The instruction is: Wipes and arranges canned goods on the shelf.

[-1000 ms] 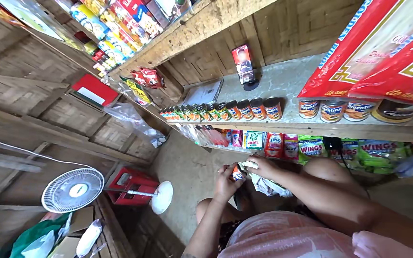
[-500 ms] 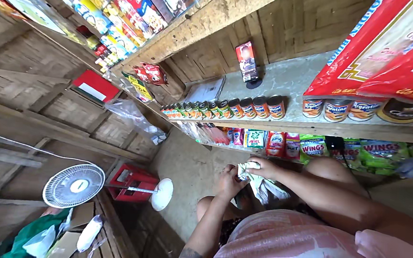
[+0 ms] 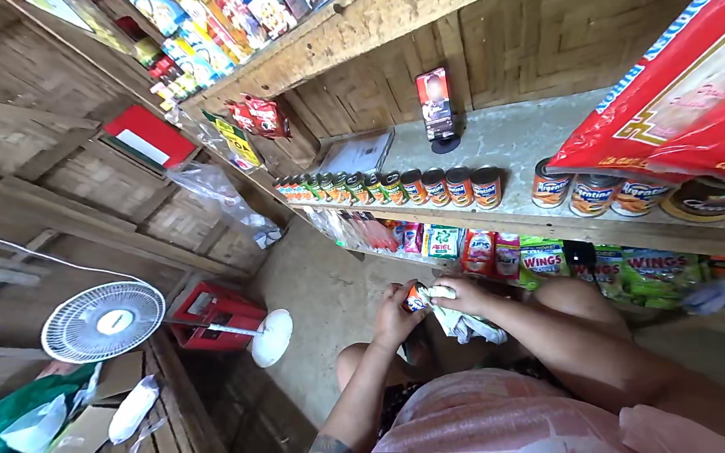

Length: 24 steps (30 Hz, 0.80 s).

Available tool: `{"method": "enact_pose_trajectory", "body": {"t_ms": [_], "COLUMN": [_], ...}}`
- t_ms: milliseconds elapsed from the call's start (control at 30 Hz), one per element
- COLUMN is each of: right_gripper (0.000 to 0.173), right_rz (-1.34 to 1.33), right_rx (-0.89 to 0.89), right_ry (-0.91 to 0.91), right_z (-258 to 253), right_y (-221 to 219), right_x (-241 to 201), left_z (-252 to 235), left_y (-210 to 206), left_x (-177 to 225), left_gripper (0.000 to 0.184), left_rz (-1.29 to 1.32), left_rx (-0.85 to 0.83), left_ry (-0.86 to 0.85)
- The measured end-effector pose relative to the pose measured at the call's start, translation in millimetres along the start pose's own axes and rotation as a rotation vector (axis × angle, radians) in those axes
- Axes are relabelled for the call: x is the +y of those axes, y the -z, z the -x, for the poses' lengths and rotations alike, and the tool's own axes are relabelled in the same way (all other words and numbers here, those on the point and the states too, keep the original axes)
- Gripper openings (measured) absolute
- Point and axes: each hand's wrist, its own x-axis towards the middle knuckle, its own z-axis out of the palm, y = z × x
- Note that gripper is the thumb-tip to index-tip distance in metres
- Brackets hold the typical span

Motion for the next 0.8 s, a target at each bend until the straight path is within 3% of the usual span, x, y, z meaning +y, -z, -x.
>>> {"method": "enact_pose_trajectory", "body": {"t_ms": [133, 333, 467, 600, 800], "right_gripper": [0.041, 0.043, 0.041, 0.04, 0.044], "right_rz": [0.004, 0.105, 0.065, -0.009, 0.123], "right_rx": [0.098, 0.085, 0.021, 0.143, 0.178], "right_ry": [0.06, -0.089, 0.001, 0.097, -0.14], "right_z": [0, -3, 3, 3, -9], "right_y": [-1, 1, -2, -9, -2], "right_x": [4, 6, 3, 1, 2], "left_z": [5, 2, 0, 5, 6], "left_y": [-15, -8, 0, -12, -16], "left_x": [4, -4, -5, 3, 1], "left_gripper": [0.066, 0.072, 0.072, 0.065, 0.069], "left_rz": [-0.007, 0.096, 0.018, -0.02, 0.074], "left_rx": [-0.049, -0.001, -0.002, -0.023, 0.06], "left_ry": [-0.038, -0.023, 0.042, -0.012, -0.049]}}
